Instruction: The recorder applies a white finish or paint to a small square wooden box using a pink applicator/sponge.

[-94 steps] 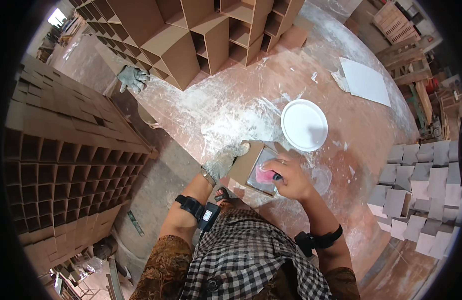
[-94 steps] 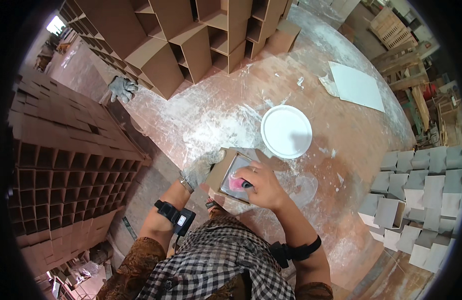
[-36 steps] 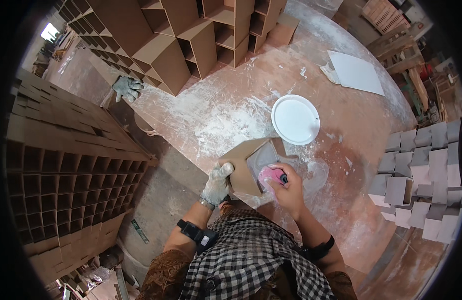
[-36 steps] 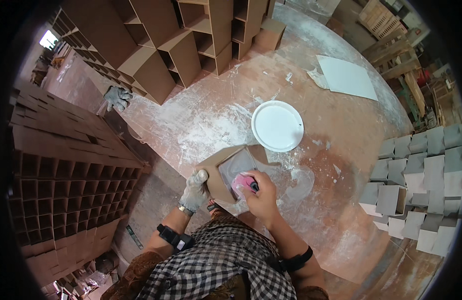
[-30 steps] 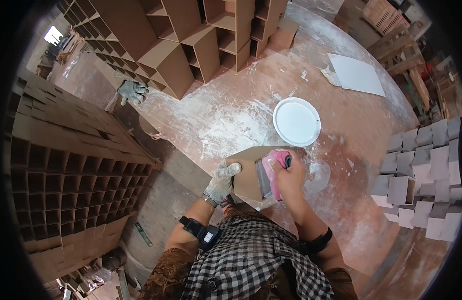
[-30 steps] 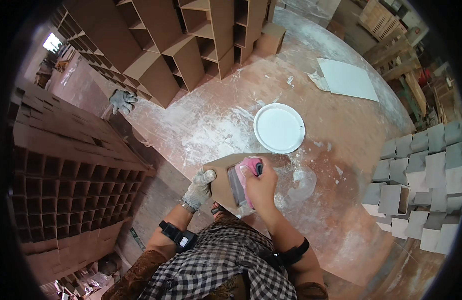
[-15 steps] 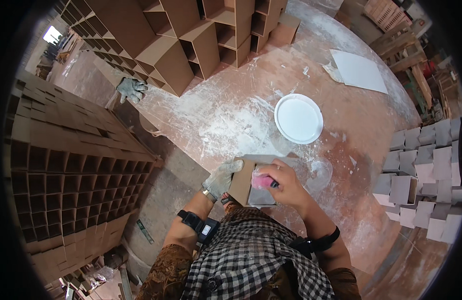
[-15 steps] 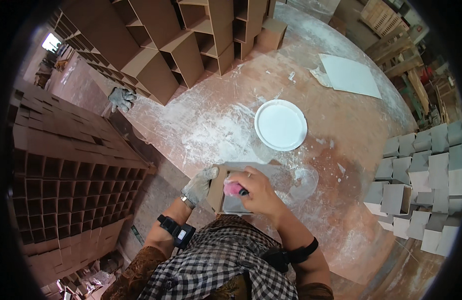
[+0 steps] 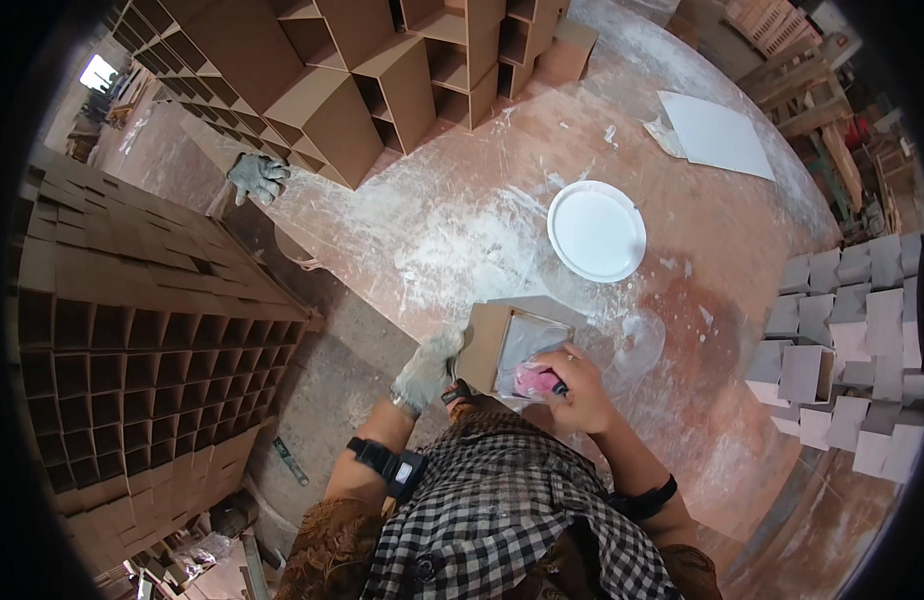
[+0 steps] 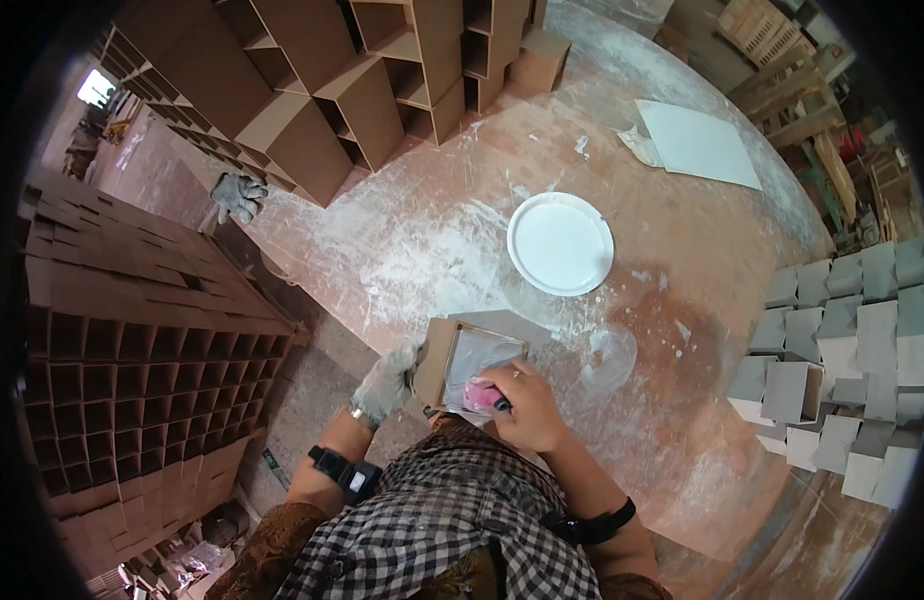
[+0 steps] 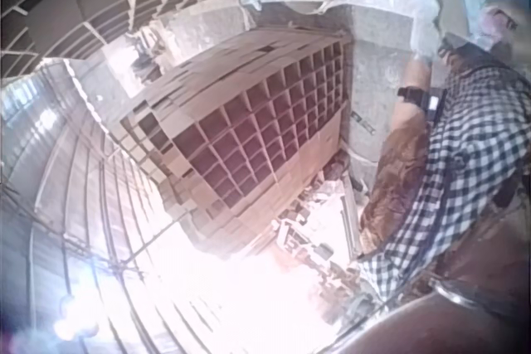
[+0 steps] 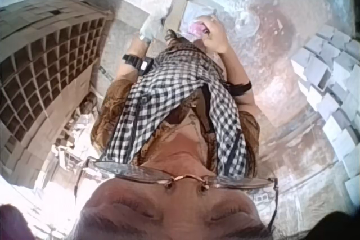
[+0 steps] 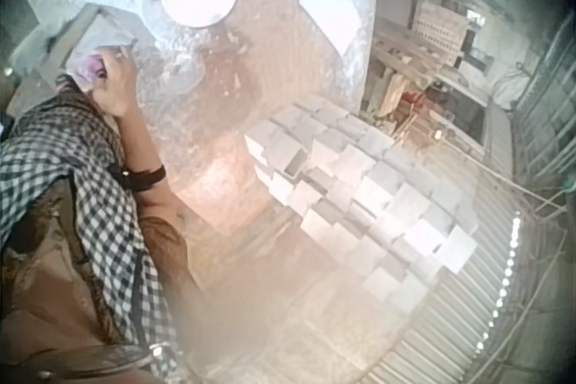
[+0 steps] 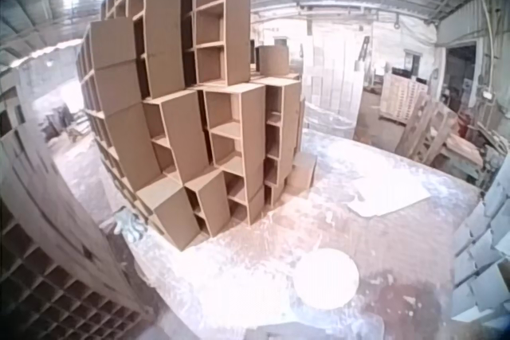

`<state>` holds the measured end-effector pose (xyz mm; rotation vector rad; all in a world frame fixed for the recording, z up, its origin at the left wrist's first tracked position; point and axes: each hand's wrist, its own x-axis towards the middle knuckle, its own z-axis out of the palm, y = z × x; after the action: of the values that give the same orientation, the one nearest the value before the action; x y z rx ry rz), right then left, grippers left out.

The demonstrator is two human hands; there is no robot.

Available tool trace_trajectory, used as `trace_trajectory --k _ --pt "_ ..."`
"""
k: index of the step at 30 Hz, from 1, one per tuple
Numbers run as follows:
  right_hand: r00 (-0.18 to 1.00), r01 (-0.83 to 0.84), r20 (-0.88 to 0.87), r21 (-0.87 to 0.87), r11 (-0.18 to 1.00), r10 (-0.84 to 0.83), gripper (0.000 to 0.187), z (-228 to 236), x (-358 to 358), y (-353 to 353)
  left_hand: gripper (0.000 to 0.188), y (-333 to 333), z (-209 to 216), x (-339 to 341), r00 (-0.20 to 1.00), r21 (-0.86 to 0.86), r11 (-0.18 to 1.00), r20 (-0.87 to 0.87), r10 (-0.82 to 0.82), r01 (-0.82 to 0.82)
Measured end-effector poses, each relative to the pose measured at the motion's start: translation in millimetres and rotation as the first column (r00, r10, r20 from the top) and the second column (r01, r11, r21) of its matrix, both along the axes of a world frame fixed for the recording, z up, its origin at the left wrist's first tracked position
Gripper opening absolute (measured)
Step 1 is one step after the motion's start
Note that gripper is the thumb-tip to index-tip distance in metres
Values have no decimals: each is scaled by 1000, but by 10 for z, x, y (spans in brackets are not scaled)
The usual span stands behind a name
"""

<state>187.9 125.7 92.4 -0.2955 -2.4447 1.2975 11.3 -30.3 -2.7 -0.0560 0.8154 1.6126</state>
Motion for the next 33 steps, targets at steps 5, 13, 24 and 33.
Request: trace_trajectory --k 5,13,24,33 --pt "988 122 97 -47 991 -117 35 51 -20 -87 41 -112 110 247 996 -26 996 -48 79 -80" --pt "910 407 105 -50 912 -400 33 92 -400 -127 23 2 192 292 983 -271 946 -11 184 -181" --pt "936 345 -206 698 627 -286 29 176 -542 -86 20 66 271 204 978 -250 954 -167 126 -166" --pt "993 -18 -67 704 710 92 23 279 -436 159 25 113 587 199 992 -290 949 -36 117 -123"
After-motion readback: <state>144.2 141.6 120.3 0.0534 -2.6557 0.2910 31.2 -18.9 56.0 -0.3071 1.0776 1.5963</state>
